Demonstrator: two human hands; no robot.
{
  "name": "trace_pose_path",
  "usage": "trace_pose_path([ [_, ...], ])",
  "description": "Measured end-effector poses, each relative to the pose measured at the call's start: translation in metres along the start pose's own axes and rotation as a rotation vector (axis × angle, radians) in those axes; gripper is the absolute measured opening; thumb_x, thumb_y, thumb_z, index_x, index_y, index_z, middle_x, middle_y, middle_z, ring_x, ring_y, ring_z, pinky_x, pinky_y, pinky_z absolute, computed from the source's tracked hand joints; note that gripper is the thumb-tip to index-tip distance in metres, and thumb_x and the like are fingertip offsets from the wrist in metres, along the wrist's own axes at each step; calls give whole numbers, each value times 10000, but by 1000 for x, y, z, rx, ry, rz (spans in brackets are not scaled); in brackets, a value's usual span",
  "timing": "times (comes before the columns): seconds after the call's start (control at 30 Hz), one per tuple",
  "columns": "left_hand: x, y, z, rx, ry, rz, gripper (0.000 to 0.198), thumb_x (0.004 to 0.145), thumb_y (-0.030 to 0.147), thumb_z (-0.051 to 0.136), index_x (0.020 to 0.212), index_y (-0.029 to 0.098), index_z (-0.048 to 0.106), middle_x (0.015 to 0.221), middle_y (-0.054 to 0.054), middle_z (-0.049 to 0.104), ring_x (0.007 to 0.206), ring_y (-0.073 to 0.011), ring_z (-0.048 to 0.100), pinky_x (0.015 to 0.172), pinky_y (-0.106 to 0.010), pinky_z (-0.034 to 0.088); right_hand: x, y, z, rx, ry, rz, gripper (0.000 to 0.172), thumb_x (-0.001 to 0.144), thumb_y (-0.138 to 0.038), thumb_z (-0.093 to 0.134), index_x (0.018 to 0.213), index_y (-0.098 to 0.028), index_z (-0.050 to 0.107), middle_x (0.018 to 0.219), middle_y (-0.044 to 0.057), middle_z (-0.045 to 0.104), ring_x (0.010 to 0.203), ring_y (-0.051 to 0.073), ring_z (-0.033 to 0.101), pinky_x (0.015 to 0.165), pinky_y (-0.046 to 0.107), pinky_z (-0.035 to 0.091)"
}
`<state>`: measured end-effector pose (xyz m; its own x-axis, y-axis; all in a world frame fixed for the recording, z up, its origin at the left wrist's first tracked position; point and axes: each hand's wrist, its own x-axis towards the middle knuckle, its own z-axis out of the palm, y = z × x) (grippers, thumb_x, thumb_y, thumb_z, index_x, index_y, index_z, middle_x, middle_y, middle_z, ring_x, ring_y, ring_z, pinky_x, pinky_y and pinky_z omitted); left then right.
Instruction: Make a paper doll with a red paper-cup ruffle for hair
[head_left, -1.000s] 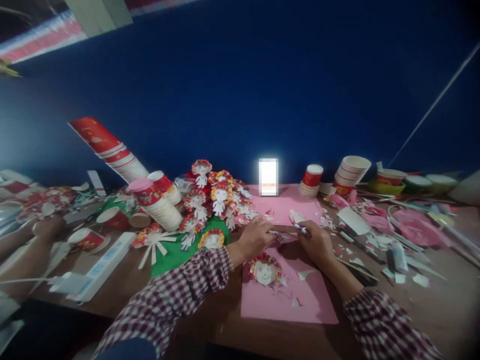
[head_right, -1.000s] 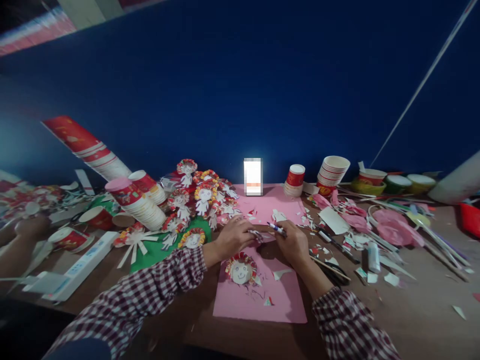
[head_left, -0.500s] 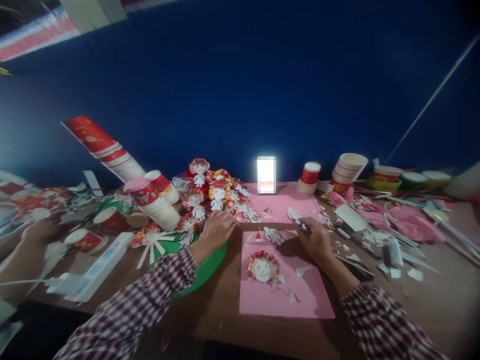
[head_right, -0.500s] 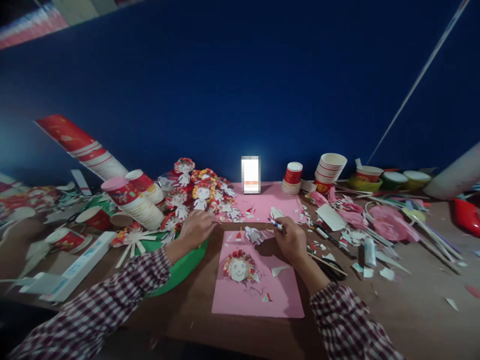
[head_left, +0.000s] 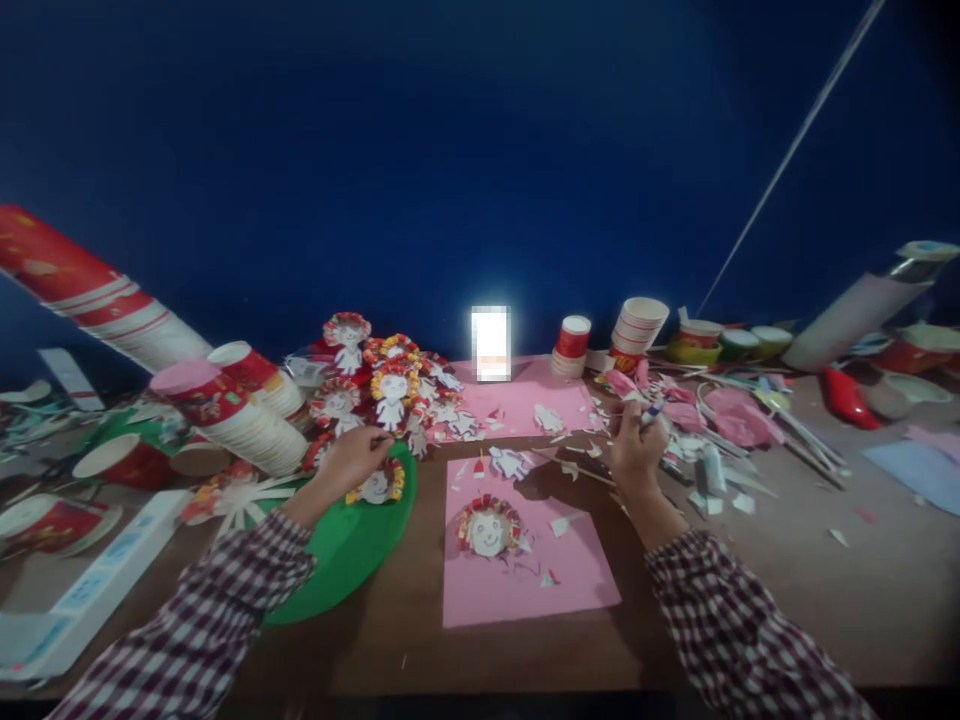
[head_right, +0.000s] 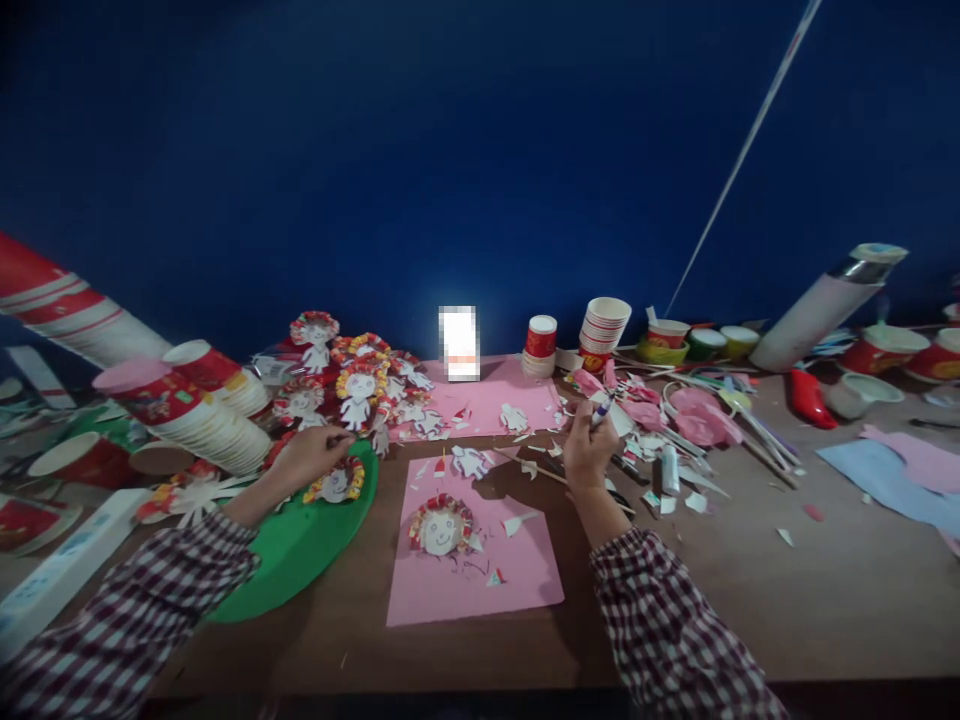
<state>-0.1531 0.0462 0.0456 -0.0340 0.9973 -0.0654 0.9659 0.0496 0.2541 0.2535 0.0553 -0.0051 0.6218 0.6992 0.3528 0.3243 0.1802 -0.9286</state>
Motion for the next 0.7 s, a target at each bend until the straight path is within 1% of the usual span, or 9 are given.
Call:
trace_pose_path([
  [0.1, 6, -1, -3, -117, -55, -39, 246, 799, 343, 539, 871, 183, 711, 898, -72, 732, 869, -226, 650, 667, -247, 410, -2, 3, 2, -20, 0, 3, 534, 899, -579, 380, 793, -122, 636, 545, 9, 522, 504, 157, 470, 529, 300, 376],
  [0.17, 8, 2, -3, -213, -110, -88, 221, 792, 352, 555, 779, 176, 690, 778, -61, 718, 750, -199, 647, 598, -234, 400, -6, 1, 3, -28, -37, -3, 513, 898, -569, 400, 785, -130, 641, 543, 6, 524, 508, 154, 467, 538, 297, 376],
  [0.27, 9, 8, 0, -371, -202, -193, 347, 817, 455, 540, 661, 160, 633, 564, -32, 629, 504, -141, 561, 468, -220, 347, -12, -4, 3, -46, -101, -20, 495, 894, -564, 421, 790, -140, 654, 530, 1, 519, 503, 154, 466, 534, 292, 370],
  [0.37, 12, 13, 3, -500, -269, -299, 433, 810, 522, 572, 608, 139, 591, 531, -22, 593, 439, -103, 506, 422, -207, 327, -14, -6, 2, -91, -128, -58, 518, 897, -577, 410, 804, -135, 665, 537, 10, 530, 518, 163, 484, 555, 299, 381],
  [0.43, 14, 16, 4, -552, -302, -362, 417, 831, 500, 590, 660, 120, 603, 604, -27, 617, 478, -97, 529, 445, -206, 372, -14, -5, 2, -110, -136, -69, 532, 901, -579, 401, 815, -127, 669, 547, 14, 535, 525, 167, 491, 569, 305, 387],
  [0.5, 16, 18, 5, -579, -333, -419, 339, 883, 438, 575, 840, 106, 632, 772, -39, 651, 608, -113, 592, 547, -234, 473, -13, -3, 2, -112, -147, -66, 524, 902, -568, 408, 816, -124, 672, 552, 14, 534, 527, 167, 489, 577, 309, 386],
  [0.57, 17, 21, 5, -591, -363, -465, 294, 917, 378, 558, 1056, 123, 605, 986, -63, 644, 806, -150, 630, 705, -320, 543, -13, -1, 2, -125, -156, -74, 509, 902, -554, 413, 809, -127, 675, 567, 20, 547, 539, 169, 493, 593, 313, 389],
  [0.63, 18, 24, 6, -594, -386, -493, 330, 919, 353, 562, 1177, 147, 563, 1144, -86, 603, 964, -194, 617, 817, -398, 543, -13, 0, 3, -139, -166, -82, 499, 903, -542, 412, 808, -130, 678, 584, 26, 563, 550, 170, 499, 603, 315, 392],
  [0.7, 18, 28, 6, -585, -400, -505, 350, 916, 349, 567, 1205, 153, 552, 1193, -97, 584, 1014, -213, 605, 850, -421, 533, -13, 2, 3, -146, -175, -81, 486, 904, -530, 415, 813, -133, 679, 588, 26, 570, 549, 168, 501, 601, 311, 392],
])
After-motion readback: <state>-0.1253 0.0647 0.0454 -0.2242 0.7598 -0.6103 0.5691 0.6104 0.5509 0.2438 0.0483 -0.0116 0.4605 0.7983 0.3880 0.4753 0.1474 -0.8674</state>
